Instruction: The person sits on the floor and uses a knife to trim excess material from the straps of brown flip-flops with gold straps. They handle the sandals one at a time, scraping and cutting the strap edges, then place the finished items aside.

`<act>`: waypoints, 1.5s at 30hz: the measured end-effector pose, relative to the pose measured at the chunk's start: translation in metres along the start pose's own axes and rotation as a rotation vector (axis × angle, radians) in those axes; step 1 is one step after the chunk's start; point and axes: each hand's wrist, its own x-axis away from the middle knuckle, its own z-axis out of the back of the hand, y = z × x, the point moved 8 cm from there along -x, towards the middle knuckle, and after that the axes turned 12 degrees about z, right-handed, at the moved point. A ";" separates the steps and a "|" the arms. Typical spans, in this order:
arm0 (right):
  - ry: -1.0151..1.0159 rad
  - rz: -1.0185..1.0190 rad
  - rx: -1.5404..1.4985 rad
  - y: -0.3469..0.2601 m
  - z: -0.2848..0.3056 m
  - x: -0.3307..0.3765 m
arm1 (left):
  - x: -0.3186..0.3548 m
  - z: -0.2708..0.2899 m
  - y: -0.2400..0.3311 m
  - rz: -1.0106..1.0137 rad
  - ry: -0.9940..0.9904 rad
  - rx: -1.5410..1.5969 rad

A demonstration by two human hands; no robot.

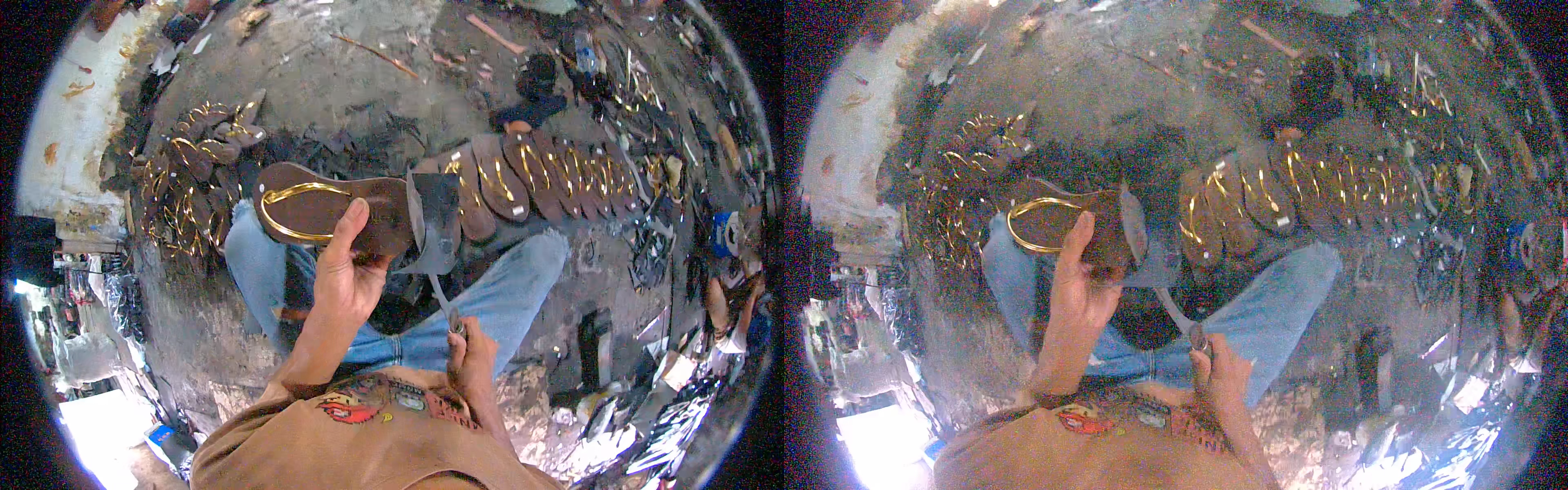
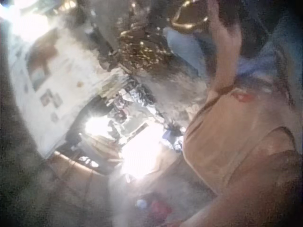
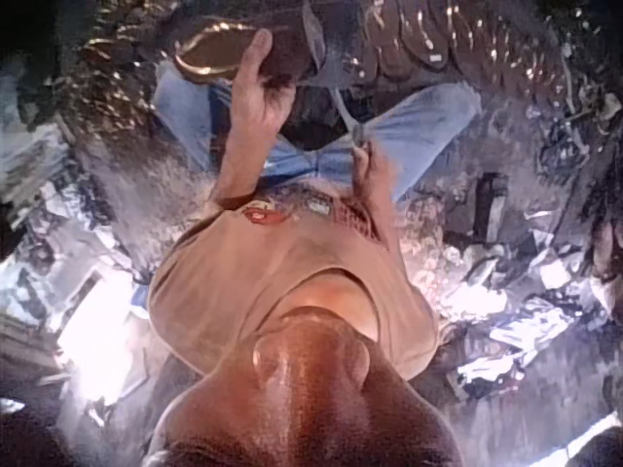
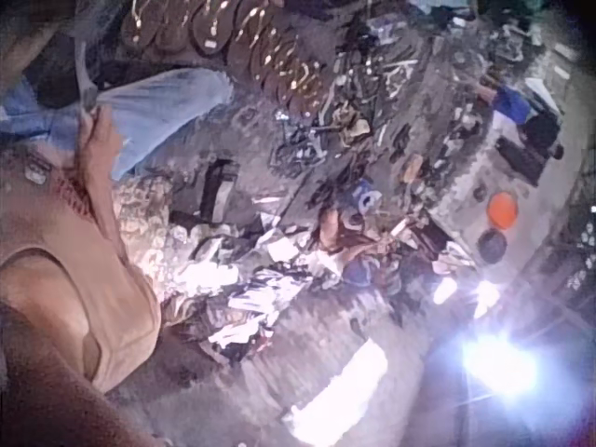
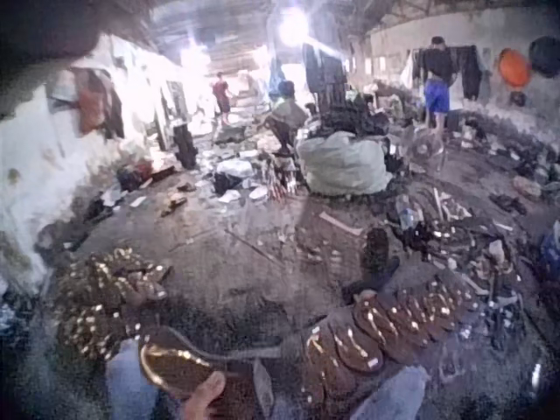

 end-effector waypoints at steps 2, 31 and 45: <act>-0.085 -0.027 0.114 -0.008 0.010 0.002 | 0.009 0.017 -0.004 0.056 0.028 -0.047; 0.421 -0.110 -0.766 0.035 0.009 -0.112 | 0.047 0.087 0.046 -0.134 0.160 -0.358; 0.539 -0.437 -0.741 0.092 0.055 -0.031 | -0.167 0.180 -0.158 0.629 0.198 -0.555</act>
